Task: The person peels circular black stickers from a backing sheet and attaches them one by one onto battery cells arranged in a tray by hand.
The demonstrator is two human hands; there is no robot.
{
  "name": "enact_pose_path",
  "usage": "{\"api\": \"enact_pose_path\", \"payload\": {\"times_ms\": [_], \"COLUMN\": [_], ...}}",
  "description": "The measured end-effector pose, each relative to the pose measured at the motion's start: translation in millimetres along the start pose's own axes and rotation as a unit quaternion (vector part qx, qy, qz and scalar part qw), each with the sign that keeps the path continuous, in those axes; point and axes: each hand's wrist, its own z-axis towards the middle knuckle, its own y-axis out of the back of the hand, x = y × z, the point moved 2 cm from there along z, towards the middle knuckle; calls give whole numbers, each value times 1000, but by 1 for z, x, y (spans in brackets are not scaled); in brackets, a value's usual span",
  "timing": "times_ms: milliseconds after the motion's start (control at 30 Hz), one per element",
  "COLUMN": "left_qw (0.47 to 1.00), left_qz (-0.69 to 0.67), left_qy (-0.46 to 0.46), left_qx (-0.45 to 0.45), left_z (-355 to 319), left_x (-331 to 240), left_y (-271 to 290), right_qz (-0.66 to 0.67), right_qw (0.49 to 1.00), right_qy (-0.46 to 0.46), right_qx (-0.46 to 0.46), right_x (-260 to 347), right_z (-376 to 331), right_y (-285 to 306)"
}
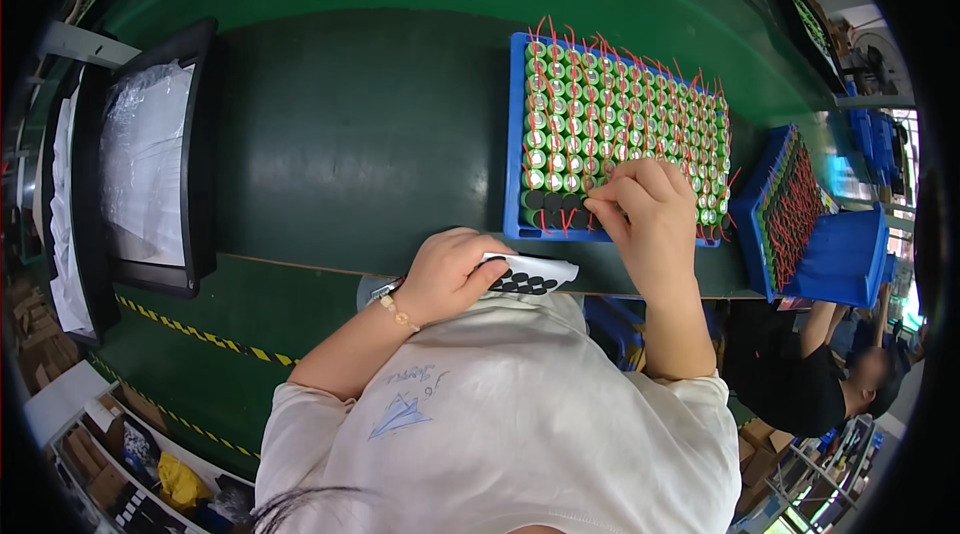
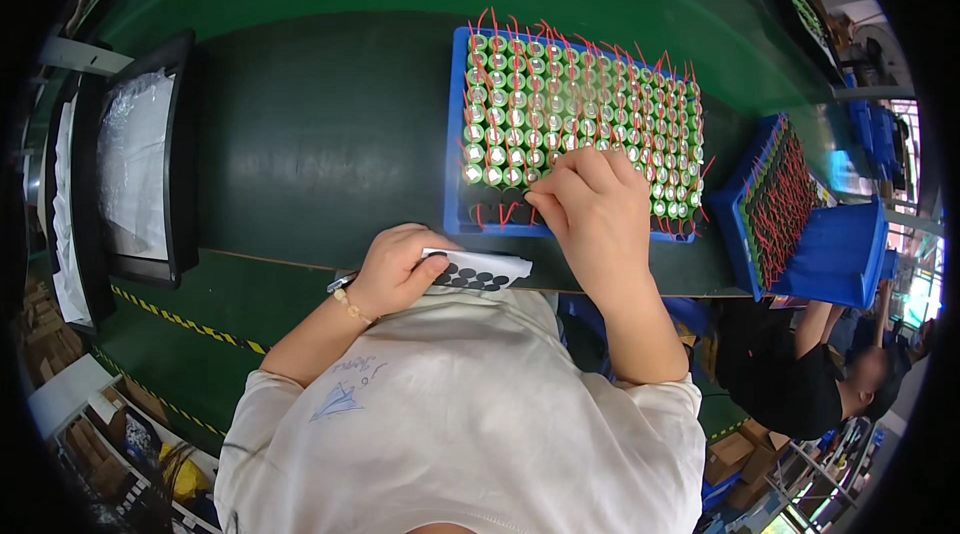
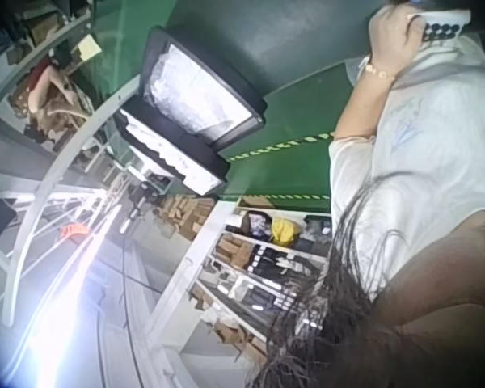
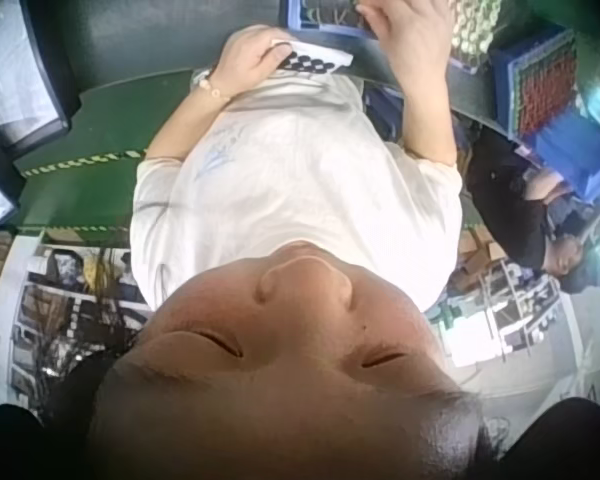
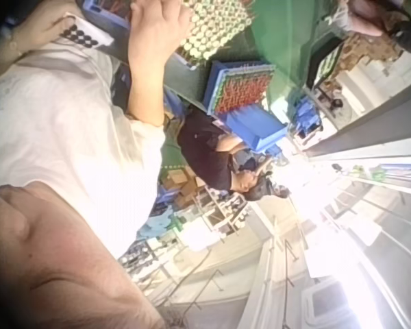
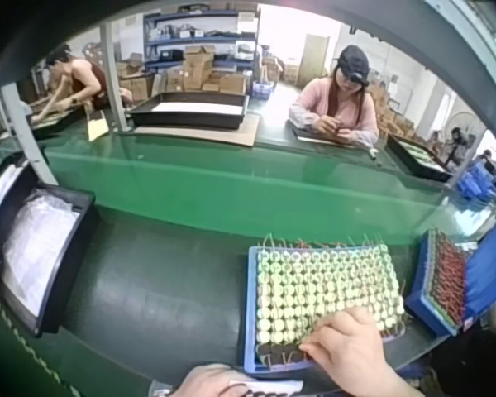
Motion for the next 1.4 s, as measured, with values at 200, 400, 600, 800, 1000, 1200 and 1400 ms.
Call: {"api": "enact_pose_path", "payload": {"times_ms": [200, 400, 600, 800, 1000, 1200, 1400], "left_qw": [999, 999, 998, 999, 998, 998, 985], "left_qz": [36, 36, 37, 43, 52, 61, -81], "left_qy": [3, 15, 3, -16, -13, -2, 84], "left_qx": [18, -13, -59, -26, -31, -14, -130], "left_z": [-3, -8, -11, -7, -7, -11, -12], "left_x": [-1, -3, 4, 7, 9, 10, -17], "left_y": [1, -6, -6, -11, -12, -12, 14], "right_qz": [12, 165, 233, 167, 148, 140, 180], "right_qw": [999, 965, 935, 951, 950, 952, 969], "right_qy": [-47, 141, 252, 240, 243, 242, 165], "right_qx": [-2, -145, -89, -105, -132, -126, -36], "right_x": [1, 29, 55, 58, 60, 60, 63], "right_z": [5, -33, -21, -25, -25, -26, -21], "right_y": [-3, -19, -62, -74, -79, -76, -57]}}
